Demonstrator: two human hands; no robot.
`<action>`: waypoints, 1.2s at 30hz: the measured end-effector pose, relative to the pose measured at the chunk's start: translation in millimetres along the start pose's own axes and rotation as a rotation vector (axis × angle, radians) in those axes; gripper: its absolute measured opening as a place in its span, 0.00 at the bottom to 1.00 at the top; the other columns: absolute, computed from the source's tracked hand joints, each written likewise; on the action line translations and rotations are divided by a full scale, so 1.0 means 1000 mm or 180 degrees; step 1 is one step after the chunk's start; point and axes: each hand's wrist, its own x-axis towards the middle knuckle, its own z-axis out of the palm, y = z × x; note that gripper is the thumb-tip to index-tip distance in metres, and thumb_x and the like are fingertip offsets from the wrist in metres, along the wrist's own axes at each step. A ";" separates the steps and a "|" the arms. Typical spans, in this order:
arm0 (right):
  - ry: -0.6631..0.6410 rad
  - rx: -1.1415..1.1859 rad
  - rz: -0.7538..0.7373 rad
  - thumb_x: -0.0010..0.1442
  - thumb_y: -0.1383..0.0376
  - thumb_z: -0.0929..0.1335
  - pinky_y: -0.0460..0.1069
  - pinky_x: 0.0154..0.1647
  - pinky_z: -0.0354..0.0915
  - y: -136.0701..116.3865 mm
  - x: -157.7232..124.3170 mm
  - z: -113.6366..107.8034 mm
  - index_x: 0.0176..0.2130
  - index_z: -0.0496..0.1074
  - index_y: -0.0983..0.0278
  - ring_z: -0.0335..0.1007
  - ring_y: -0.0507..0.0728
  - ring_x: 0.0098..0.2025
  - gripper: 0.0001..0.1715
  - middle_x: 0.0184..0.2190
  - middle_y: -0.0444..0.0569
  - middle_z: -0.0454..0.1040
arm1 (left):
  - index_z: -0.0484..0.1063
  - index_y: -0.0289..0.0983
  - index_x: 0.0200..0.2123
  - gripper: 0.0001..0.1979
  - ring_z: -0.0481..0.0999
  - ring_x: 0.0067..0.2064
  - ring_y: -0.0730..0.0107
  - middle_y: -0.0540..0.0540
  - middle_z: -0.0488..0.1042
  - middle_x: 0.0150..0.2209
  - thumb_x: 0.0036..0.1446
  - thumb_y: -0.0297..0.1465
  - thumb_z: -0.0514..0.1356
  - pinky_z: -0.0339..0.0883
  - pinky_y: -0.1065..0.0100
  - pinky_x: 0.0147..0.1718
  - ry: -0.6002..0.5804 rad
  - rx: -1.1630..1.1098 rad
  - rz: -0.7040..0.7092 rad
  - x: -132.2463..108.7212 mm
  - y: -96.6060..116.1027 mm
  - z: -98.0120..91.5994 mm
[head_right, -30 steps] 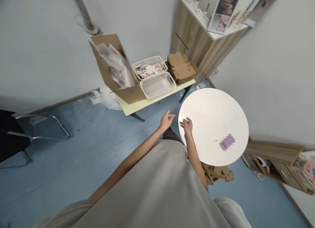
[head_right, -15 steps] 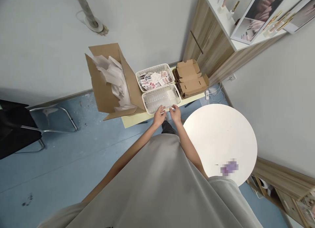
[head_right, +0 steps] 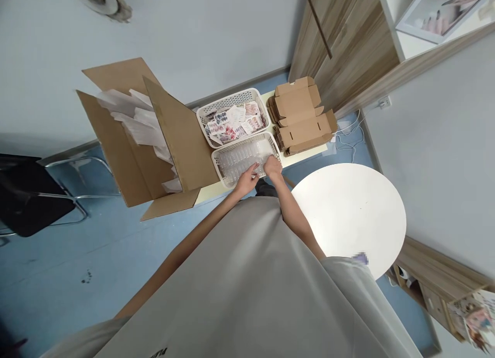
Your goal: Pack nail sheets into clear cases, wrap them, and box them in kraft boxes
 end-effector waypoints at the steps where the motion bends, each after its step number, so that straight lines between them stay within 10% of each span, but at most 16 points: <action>1: 0.0024 -0.0172 -0.0016 0.67 0.75 0.72 0.57 0.68 0.71 -0.003 0.002 0.001 0.57 0.77 0.73 0.77 0.70 0.68 0.19 0.56 0.72 0.83 | 0.67 0.41 0.76 0.35 0.85 0.57 0.57 0.40 0.72 0.74 0.67 0.23 0.61 0.76 0.57 0.63 -0.0017 0.0024 0.0017 0.000 -0.001 -0.001; 10: -0.0040 -0.0990 -0.0092 0.73 0.71 0.70 0.56 0.65 0.73 -0.018 0.012 0.003 0.70 0.63 0.84 0.77 0.70 0.69 0.33 0.61 0.80 0.78 | 0.69 0.40 0.75 0.33 0.85 0.60 0.54 0.40 0.75 0.71 0.68 0.22 0.59 0.70 0.53 0.70 0.0073 0.0515 0.0145 0.002 0.002 -0.007; 26: 0.0309 -0.1318 -0.0323 0.75 0.73 0.66 0.52 0.59 0.75 -0.018 -0.014 0.001 0.65 0.72 0.76 0.82 0.66 0.60 0.22 0.69 0.78 0.67 | 0.64 0.34 0.78 0.31 0.84 0.63 0.47 0.32 0.83 0.61 0.75 0.30 0.56 0.74 0.56 0.63 -0.0480 0.1658 0.0024 -0.002 0.040 -0.025; 36: 0.0579 -0.1138 -0.0535 0.75 0.68 0.67 0.56 0.61 0.73 -0.015 -0.032 -0.001 0.63 0.70 0.73 0.81 0.68 0.61 0.21 0.56 0.69 0.83 | 0.59 0.32 0.79 0.32 0.85 0.60 0.46 0.32 0.82 0.61 0.74 0.27 0.53 0.77 0.54 0.59 -0.0449 0.1884 0.0132 -0.013 0.041 -0.016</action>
